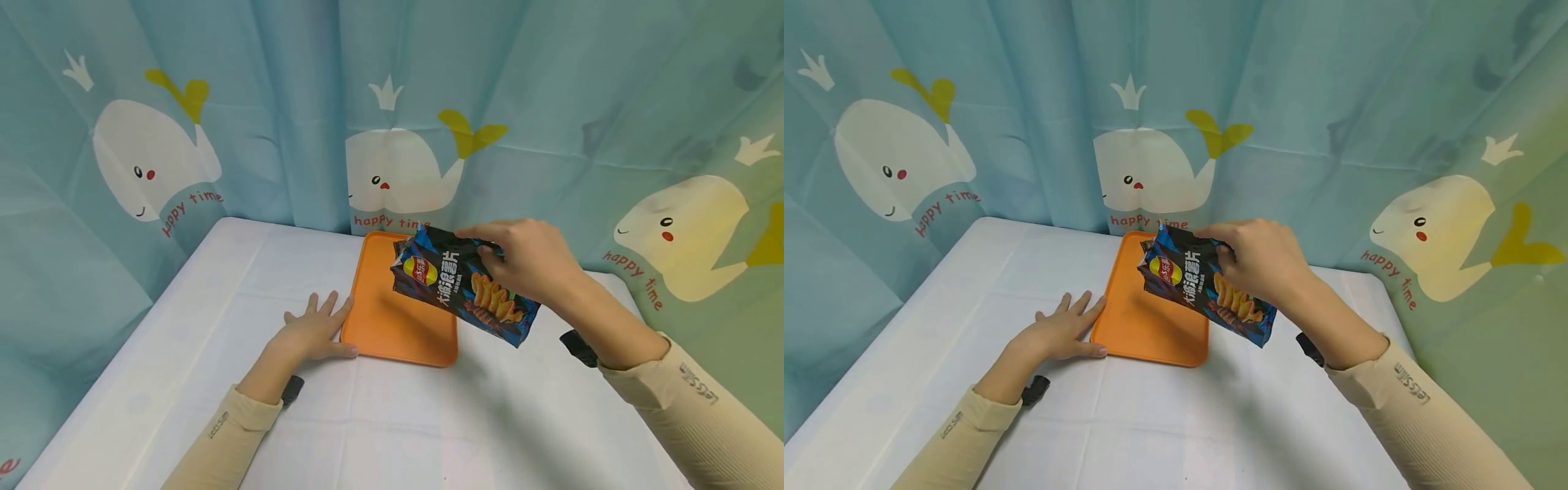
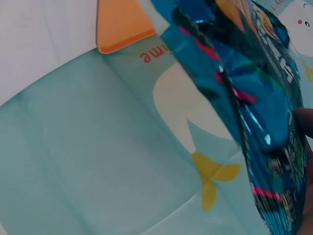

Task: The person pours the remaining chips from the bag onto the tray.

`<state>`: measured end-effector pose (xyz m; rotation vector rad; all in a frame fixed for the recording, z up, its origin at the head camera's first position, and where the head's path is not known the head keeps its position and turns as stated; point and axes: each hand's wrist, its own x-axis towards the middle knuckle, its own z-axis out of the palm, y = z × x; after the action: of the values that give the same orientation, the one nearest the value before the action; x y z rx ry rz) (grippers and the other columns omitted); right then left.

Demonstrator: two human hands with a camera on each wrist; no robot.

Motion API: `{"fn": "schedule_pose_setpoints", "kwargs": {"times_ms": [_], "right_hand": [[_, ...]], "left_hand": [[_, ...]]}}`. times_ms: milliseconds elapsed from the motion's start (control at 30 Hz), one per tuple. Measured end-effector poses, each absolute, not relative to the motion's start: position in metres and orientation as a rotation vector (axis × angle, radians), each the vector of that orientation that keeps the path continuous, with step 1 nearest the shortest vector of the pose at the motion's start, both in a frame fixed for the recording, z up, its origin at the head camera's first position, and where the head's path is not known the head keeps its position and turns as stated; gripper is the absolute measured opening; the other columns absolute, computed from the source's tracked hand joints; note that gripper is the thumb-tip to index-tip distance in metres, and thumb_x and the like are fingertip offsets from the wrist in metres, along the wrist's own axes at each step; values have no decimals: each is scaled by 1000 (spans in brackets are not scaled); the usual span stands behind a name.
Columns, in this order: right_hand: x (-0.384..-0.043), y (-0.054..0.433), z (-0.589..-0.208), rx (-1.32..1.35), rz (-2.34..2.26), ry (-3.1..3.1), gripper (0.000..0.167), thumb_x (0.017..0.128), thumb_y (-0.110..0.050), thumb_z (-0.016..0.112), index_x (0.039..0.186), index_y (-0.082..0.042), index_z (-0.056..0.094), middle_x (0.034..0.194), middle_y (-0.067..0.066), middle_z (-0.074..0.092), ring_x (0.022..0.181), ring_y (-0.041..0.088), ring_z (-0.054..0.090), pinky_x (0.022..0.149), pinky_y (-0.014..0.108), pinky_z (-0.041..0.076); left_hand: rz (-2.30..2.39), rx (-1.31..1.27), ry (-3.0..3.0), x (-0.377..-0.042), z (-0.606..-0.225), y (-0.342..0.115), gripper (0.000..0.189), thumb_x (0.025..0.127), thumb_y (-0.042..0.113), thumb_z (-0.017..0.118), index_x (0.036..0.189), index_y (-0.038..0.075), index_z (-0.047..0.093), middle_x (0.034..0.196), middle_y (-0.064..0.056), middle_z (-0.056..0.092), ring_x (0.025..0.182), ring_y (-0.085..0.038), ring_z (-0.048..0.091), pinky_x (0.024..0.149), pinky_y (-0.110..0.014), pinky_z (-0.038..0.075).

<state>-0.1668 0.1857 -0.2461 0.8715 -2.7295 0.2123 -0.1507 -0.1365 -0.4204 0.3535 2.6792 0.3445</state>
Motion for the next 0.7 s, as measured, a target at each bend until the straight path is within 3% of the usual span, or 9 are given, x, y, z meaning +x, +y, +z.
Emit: {"fn": "schedule_pose_setpoints", "kwargs": {"times_ms": [133, 300, 367, 567, 700], "right_hand": [[-166, 187, -244, 864, 221, -2721, 39, 93, -9, 62, 126, -28, 71, 78, 2, 70, 38, 11, 27, 41, 27, 23], [-166, 186, -243, 868, 222, -2702, 39, 93, -8, 63, 125, -28, 71, 81, 2, 72, 38, 11, 26, 40, 27, 22], [-166, 186, -244, 879, 214, -2700, 39, 93, -8, 63, 125, -28, 72, 92, 3, 75, 38, 10, 27, 40, 27, 23], [-165, 186, -244, 897, 222, -2696, 38, 92, -8, 64, 124, -28, 72, 95, 3, 76, 38, 10, 27, 40, 27, 23], [-164, 187, -243, 901, 218, -2688, 38, 92, -8, 64, 124, -28, 73, 88, 2, 75, 38, 10, 27, 40, 27, 23]], "left_hand": [[347, 349, 2674, -150, -420, -136, 101, 83, 63, 69, 161, 20, 20, 166, -20, 12, 149, -53, 6, 100, -85, 17], [341, 345, 2675, -151, -421, -136, 102, 83, 64, 70, 161, 20, 21, 166, -19, 13, 149, -53, 6, 100, -85, 17], [332, 342, 2677, -151, -422, -136, 102, 82, 65, 69, 161, 20, 21, 166, -19, 13, 149, -53, 6, 100, -84, 17], [339, 340, 2678, -152, -423, -136, 102, 82, 65, 69, 161, 20, 22, 166, -19, 13, 149, -53, 6, 100, -85, 16], [334, 338, 2674, -153, -423, -136, 102, 82, 65, 69, 161, 21, 21, 166, -18, 13, 149, -53, 5, 100, -84, 15]]}}
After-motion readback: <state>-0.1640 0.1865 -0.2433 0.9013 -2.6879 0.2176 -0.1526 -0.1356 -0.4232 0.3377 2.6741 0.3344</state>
